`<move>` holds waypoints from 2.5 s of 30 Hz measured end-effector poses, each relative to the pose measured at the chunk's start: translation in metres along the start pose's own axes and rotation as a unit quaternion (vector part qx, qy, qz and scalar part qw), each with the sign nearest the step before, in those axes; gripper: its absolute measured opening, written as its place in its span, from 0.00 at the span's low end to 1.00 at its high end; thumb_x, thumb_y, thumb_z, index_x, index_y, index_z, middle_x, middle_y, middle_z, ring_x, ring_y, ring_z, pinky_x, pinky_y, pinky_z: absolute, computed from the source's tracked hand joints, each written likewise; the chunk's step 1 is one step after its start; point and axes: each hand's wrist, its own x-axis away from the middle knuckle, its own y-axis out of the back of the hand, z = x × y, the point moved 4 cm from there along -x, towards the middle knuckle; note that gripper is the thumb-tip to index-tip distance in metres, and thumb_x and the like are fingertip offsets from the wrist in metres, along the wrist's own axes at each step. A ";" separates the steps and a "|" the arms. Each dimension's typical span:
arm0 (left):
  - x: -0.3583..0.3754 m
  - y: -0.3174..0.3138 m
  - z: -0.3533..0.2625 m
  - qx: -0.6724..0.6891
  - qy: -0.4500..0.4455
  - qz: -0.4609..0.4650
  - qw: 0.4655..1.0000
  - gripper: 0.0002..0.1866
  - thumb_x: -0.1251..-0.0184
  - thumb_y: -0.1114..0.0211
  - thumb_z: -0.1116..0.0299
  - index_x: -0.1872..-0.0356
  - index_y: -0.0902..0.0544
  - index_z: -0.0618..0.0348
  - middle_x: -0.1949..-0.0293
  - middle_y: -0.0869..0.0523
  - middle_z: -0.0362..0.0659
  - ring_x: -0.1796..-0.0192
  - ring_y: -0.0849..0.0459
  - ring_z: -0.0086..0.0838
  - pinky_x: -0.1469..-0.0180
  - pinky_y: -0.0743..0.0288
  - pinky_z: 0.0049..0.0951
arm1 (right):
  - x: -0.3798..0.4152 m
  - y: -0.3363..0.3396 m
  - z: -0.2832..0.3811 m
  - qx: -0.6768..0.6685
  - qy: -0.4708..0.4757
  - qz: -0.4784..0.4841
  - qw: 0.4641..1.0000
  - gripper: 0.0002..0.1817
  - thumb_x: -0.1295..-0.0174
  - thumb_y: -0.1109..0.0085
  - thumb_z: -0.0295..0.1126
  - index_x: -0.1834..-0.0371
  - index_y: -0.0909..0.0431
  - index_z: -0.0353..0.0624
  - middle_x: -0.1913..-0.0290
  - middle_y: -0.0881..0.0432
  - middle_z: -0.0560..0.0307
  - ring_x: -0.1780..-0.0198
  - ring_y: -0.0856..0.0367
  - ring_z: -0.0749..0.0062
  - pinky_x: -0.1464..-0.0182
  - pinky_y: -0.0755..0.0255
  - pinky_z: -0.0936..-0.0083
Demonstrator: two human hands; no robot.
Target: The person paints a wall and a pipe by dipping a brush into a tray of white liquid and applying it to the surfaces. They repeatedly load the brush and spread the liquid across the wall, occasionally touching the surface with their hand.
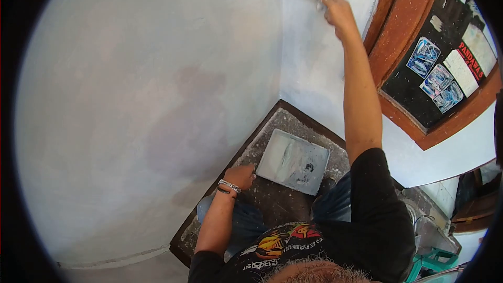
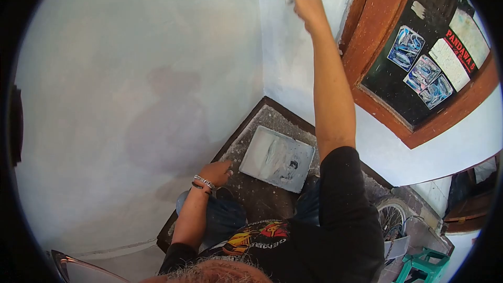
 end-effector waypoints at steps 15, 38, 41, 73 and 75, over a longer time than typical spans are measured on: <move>0.005 0.001 0.005 0.004 0.022 -0.001 1.000 0.13 0.34 0.40 0.61 0.55 0.22 0.58 0.61 0.14 0.53 0.55 0.16 0.51 0.55 0.25 0.51 | 0.007 -0.016 -0.069 0.314 -0.066 0.125 0.939 0.18 0.42 0.43 0.42 0.68 0.16 0.35 0.73 0.16 0.45 0.67 0.16 0.55 0.60 0.26 0.63; 0.010 -0.009 0.011 -0.013 0.019 -0.010 1.000 0.15 0.33 0.41 0.59 0.54 0.22 0.58 0.62 0.14 0.54 0.55 0.16 0.50 0.55 0.24 0.50 | 0.137 -0.074 -0.097 0.611 0.101 0.238 0.749 0.20 0.38 0.47 0.33 0.43 0.21 0.60 0.55 0.20 0.48 0.55 0.16 0.49 0.58 0.22 0.54; 0.009 -0.007 0.011 -0.027 0.015 -0.013 0.999 0.15 0.33 0.40 0.59 0.53 0.22 0.58 0.62 0.14 0.54 0.56 0.16 0.50 0.56 0.24 0.51 | 0.122 -0.070 -0.005 0.553 0.172 0.130 0.804 0.20 0.38 0.45 0.36 0.41 0.21 0.60 0.59 0.19 0.49 0.59 0.16 0.52 0.59 0.22 0.54; 0.045 -0.023 0.051 -0.002 0.080 0.032 0.996 0.18 0.35 0.42 0.58 0.51 0.19 0.59 0.53 0.14 0.55 0.49 0.17 0.50 0.48 0.25 0.48 | 0.087 -0.131 0.143 0.372 0.263 0.003 0.890 0.24 0.32 0.50 0.36 0.32 0.30 0.58 0.61 0.23 0.45 0.58 0.21 0.49 0.55 0.26 0.56; 0.039 -0.025 0.044 -0.005 0.073 0.040 0.997 0.17 0.35 0.43 0.60 0.51 0.19 0.59 0.52 0.14 0.55 0.48 0.17 0.50 0.48 0.25 0.47 | 0.110 -0.119 0.110 0.375 0.256 0.047 0.890 0.24 0.32 0.49 0.36 0.31 0.30 0.58 0.61 0.24 0.45 0.58 0.21 0.48 0.54 0.26 0.55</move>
